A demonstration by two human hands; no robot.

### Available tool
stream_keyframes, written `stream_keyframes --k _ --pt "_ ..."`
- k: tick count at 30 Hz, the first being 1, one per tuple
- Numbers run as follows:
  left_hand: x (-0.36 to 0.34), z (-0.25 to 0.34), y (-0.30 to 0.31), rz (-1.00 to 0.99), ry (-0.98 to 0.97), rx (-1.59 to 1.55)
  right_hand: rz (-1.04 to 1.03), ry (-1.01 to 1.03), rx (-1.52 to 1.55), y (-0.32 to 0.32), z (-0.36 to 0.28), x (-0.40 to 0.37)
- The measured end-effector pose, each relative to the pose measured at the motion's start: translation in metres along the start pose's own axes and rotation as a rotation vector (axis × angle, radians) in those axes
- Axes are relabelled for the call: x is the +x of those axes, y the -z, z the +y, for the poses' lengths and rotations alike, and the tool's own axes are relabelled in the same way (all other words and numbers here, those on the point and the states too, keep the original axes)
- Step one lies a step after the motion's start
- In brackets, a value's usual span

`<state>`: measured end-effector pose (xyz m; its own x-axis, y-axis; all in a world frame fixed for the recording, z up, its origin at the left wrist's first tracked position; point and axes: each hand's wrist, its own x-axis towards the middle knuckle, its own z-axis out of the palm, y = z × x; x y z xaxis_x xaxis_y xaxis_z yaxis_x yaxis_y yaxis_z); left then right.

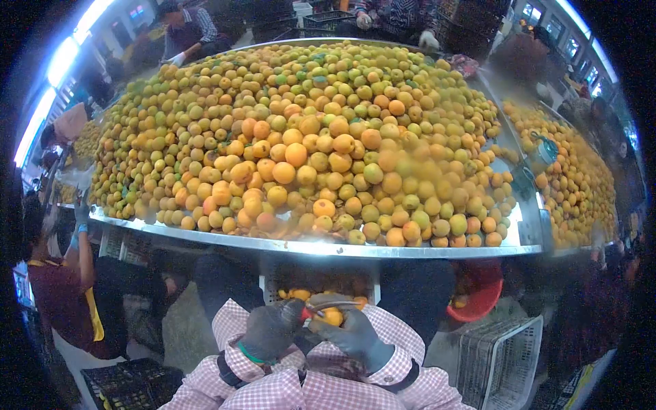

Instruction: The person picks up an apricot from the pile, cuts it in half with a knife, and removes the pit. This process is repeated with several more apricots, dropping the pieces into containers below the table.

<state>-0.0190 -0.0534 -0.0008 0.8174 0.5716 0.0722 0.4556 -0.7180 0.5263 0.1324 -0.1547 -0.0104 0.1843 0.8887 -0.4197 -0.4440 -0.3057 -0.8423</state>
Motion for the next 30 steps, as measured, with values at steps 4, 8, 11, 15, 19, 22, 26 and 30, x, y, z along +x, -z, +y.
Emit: stream_keyframes --k 4,8,11,15,19,22,26,30 --pt "0.004 0.001 0.004 -0.048 -0.093 0.064 0.066 0.076 0.004 0.001 0.015 0.001" --pt "0.007 0.009 0.011 -0.223 0.026 -0.123 0.053 0.21 -0.181 0.01 0.014 0.004" --pt "0.001 0.002 0.001 -0.253 0.01 -0.467 -0.013 0.18 -0.171 0.015 0.008 0.007" --pt "0.002 -0.006 0.0 -0.286 -0.019 -0.652 -0.088 0.172 -0.108 0.007 -0.005 0.009" --pt "0.004 -0.006 0.013 -0.311 0.189 -0.716 -0.124 0.364 -0.261 0.01 -0.008 0.01" --pt "0.002 -0.004 0.015 -0.261 0.188 -0.732 -0.176 0.321 -0.252 0.005 -0.028 -0.001" --pt "-0.005 -0.008 0.007 -0.271 0.187 -0.621 -0.087 0.234 -0.285 0.003 -0.015 -0.004" --pt "-0.012 -0.012 0.004 -0.245 0.109 -0.577 -0.073 0.183 -0.203 0.0 -0.006 -0.003"
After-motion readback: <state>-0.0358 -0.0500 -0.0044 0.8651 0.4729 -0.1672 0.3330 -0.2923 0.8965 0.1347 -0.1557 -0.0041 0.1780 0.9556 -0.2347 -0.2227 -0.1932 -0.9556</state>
